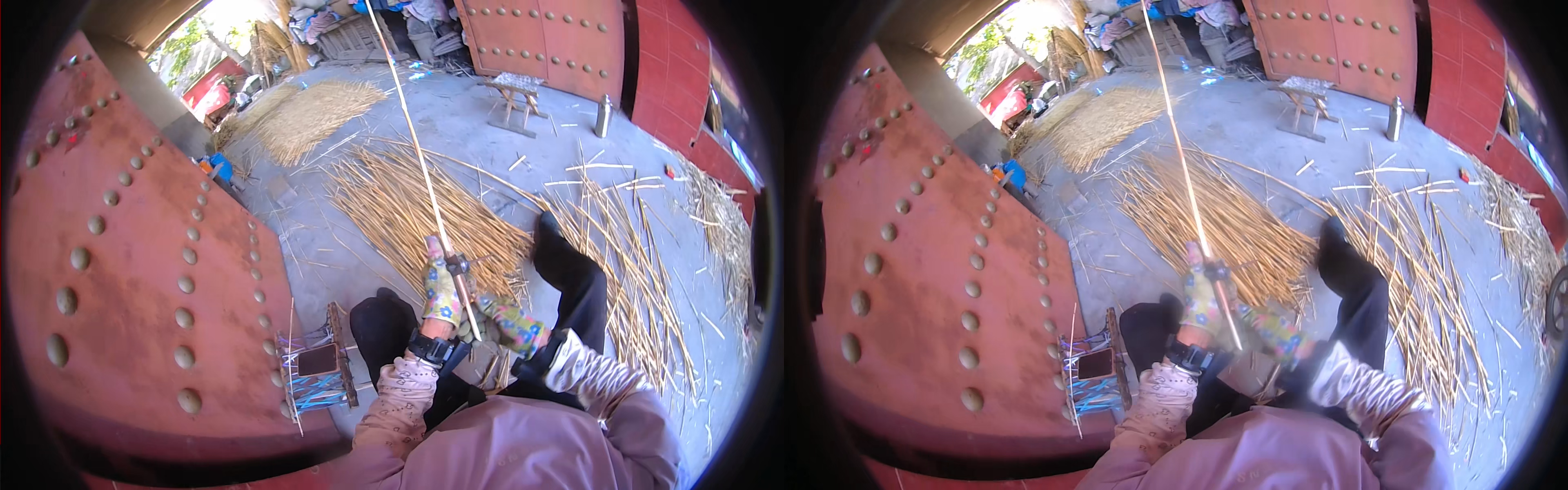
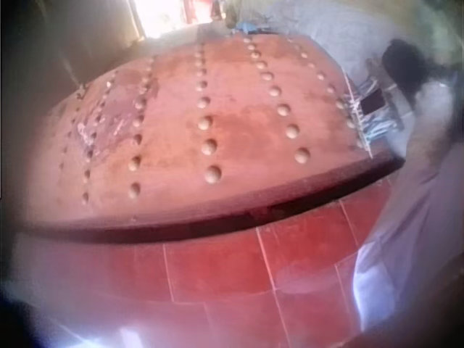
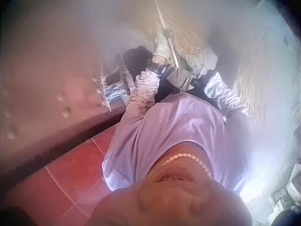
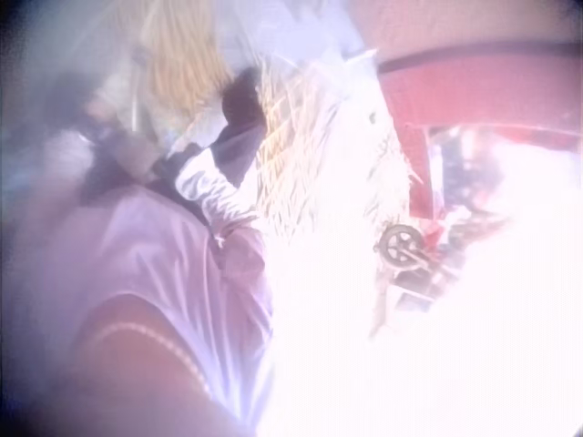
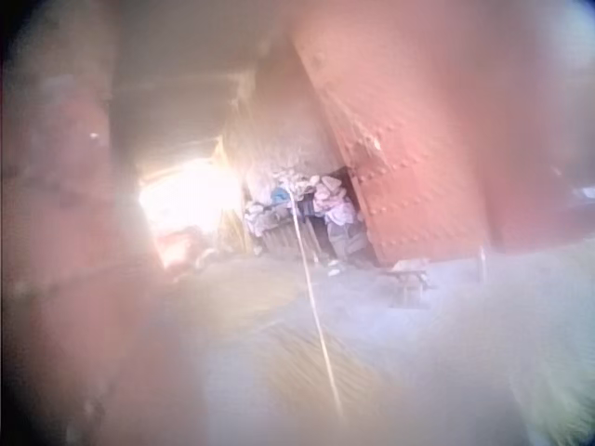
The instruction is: The person pulls individual stalks from a pile and processes them by drawing each one through a handheld tool. After processing several stalks, the person gathers them from the ground and organizes them into a bundle.
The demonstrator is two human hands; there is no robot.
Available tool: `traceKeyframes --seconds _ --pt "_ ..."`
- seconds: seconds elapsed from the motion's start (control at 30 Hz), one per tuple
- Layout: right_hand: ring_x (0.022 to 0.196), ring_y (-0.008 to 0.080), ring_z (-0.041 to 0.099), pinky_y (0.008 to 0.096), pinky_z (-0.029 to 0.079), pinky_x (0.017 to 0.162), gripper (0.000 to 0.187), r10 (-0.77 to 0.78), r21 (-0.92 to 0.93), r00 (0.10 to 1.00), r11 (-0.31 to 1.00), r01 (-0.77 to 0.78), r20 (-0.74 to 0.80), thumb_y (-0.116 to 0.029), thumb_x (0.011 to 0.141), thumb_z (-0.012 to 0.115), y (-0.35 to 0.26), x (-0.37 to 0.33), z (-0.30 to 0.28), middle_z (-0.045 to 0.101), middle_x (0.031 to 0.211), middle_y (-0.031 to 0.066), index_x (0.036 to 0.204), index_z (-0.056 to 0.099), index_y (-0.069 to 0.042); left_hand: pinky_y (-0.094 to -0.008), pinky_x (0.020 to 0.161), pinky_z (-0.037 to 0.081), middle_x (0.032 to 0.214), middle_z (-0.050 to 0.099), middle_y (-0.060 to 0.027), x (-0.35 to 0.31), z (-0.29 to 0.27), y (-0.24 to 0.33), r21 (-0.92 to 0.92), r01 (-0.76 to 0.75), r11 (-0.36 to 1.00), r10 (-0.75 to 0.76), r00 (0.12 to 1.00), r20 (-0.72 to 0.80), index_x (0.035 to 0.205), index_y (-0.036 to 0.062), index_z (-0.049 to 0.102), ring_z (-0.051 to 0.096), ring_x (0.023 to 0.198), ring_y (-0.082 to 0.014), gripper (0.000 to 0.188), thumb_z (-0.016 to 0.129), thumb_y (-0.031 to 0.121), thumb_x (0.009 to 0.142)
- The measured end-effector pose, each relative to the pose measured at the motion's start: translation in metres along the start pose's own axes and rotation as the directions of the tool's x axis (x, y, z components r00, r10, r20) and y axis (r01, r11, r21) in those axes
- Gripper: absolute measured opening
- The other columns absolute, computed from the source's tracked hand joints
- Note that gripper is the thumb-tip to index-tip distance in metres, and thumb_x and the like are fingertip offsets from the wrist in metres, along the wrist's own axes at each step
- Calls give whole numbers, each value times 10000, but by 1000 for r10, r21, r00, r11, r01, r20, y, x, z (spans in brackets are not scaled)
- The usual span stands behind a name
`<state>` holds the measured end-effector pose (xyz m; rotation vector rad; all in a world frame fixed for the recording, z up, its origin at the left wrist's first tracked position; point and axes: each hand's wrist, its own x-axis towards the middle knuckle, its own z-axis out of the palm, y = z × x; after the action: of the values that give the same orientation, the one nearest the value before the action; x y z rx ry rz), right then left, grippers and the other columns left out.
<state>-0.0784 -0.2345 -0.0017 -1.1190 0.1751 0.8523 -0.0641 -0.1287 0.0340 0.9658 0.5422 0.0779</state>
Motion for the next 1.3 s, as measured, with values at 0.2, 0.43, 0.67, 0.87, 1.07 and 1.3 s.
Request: traceKeyframes --seconds 0.2,0.43,0.67,0.87,1.07,1.3 --pt "357 51 322 191 236 338 298 -413 -218 910 887 407 20 -318 815 491 16 16 2 404 447 -39 648 544 -77 -234 278 322 436 399 0 32 -4 0 -280 -81 957 19 976 -218 628 94 460 389 311 -125 473 464 554 737" --pt "422 43 400 175 291 375 293 -188 -354 857 852 385 480 -306 808 500 30 -45 -81 459 543 -7 804 545 -17 -256 410 355 579 434 0 73 -74 69 -247 -322 914 241 920 -308 718 138 466 422 478 -130 463 424 599 731" --pt "511 123 525 267 389 447 211 -493 -705 793 414 576 358 -252 812 482 8 13 -150 521 565 47 772 578 -69 -279 478 377 637 456 -13 61 -54 19 -323 -353 878 233 905 -357 747 122 475 433 540 -139 464 400 580 755" --pt "646 295 562 365 444 553 197 -807 -921 509 -108 373 301 -95 657 519 -1 49 -20 584 716 122 847 571 -89 -284 492 382 639 453 -15 58 -50 -22 -353 -244 903 142 947 -290 755 111 478 436 545 -143 463 411 570 756" --pt "557 291 543 363 422 468 292 -657 -889 611 -234 393 442 -81 607 531 -9 -10 -24 547 611 112 897 556 -98 -288 506 387 641 451 -18 103 -122 36 -263 -496 828 346 819 -458 763 101 482 438 549 -146 463 422 560 757" --pt "494 221 488 314 360 445 139 -520 -775 764 270 571 382 -145 775 465 24 -52 -161 459 560 99 781 535 -25 -301 623 365 696 445 -19 105 -157 73 -286 -569 771 389 776 -497 773 119 488 413 634 -157 458 371 562 776"
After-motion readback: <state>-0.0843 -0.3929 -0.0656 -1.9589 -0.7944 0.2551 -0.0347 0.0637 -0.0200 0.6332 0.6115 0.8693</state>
